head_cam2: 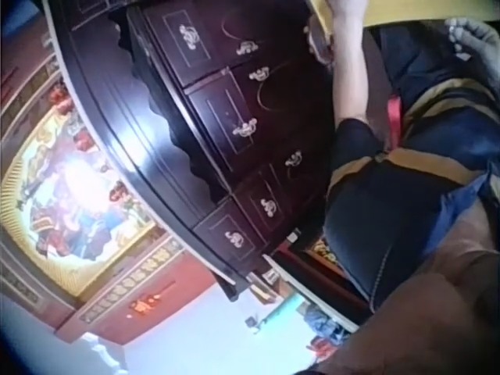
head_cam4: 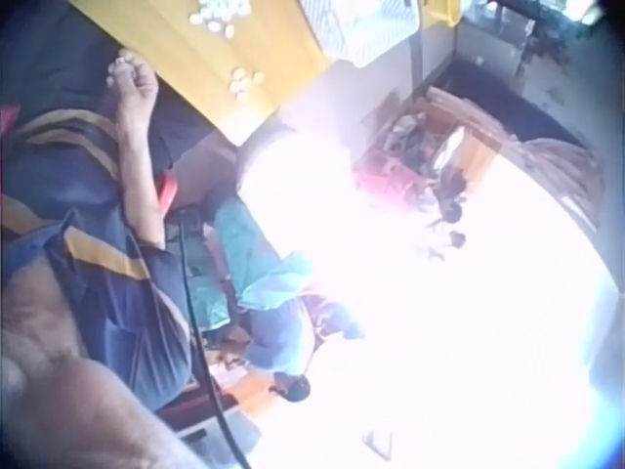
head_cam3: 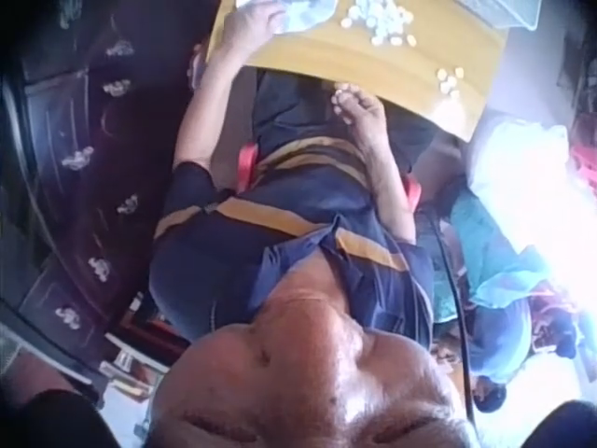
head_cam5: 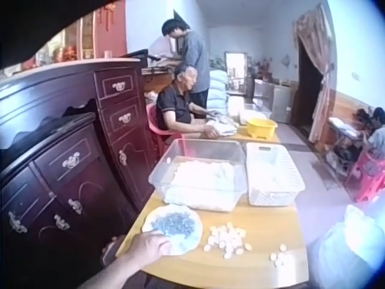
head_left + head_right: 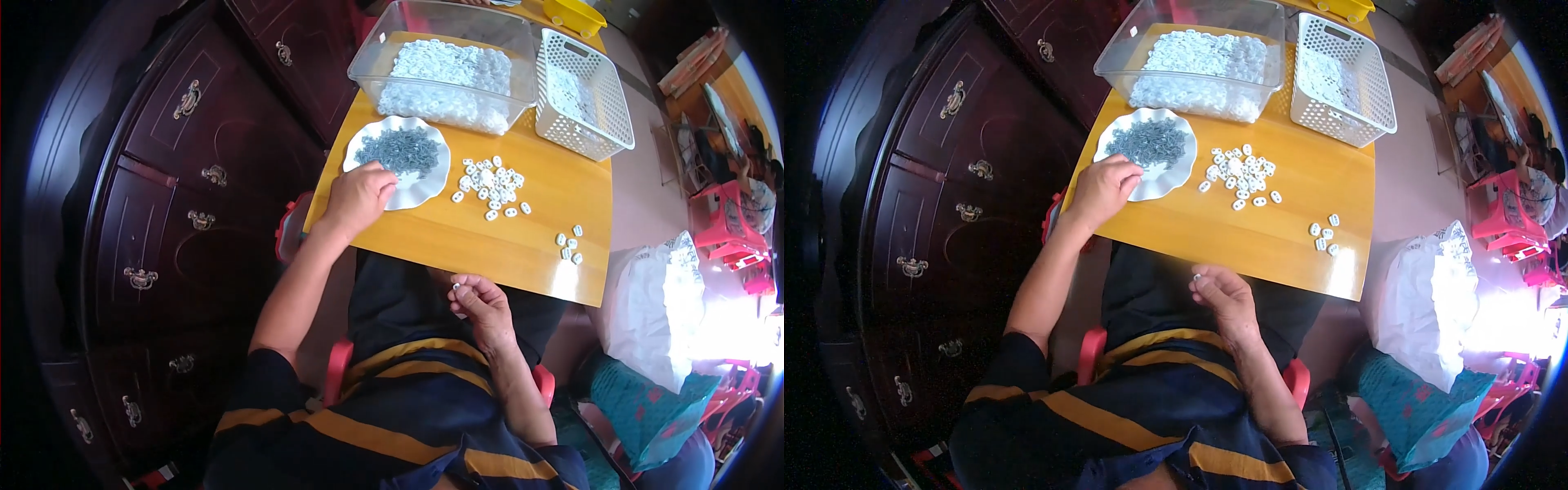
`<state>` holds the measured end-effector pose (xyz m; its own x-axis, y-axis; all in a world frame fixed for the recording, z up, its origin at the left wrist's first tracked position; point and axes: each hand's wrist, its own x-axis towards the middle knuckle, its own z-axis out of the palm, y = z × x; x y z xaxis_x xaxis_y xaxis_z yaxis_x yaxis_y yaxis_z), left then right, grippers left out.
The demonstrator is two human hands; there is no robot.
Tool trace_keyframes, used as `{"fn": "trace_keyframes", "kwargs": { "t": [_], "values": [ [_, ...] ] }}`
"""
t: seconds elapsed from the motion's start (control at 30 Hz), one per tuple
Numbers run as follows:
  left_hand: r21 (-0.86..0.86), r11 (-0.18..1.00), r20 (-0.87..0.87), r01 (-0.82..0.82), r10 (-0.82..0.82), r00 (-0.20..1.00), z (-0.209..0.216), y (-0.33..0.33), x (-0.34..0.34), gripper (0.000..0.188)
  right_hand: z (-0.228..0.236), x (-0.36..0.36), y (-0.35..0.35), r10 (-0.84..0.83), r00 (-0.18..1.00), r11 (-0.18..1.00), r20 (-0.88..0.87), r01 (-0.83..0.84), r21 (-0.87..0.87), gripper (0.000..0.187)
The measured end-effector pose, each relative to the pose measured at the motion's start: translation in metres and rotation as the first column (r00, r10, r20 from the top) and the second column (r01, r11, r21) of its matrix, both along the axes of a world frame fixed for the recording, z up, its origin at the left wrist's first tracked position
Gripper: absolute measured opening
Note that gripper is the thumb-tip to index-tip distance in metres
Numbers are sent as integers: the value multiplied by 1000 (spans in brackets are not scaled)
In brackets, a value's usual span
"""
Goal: The person joins small white plastic components together by hand.
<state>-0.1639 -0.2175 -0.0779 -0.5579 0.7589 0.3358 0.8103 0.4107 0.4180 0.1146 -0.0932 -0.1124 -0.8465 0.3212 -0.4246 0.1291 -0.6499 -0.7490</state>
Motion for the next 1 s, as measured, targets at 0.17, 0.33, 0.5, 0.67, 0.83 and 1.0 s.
{"fn": "trace_keyframes", "kwargs": {
  "t": [0.17,0.33,0.5,0.67,0.83,1.0],
  "values": [
    [-32,998,-34,56,-57,998,-10,11,-16,6,-3,6,3,-13,1000,998,-14,14,66,14],
    [-85,994,-25,70,-73,997,-12,17,-20,7,-3,8,7,-34,999,998,-23,35,52,11],
    [-176,982,-107,69,-89,990,-15,22,-23,8,-3,4,9,-35,999,998,-26,36,50,11],
    [-253,962,-167,100,-145,975,-16,25,-32,11,6,-4,8,-6,999,997,-47,9,71,11],
    [-236,960,-128,150,-183,975,-2,26,-27,12,4,-2,5,-14,998,998,-69,18,64,10],
    [-77,954,-4,289,-290,957,31,25,34,10,6,-3,7,-22,996,998,-88,27,56,9]
  ]
}}
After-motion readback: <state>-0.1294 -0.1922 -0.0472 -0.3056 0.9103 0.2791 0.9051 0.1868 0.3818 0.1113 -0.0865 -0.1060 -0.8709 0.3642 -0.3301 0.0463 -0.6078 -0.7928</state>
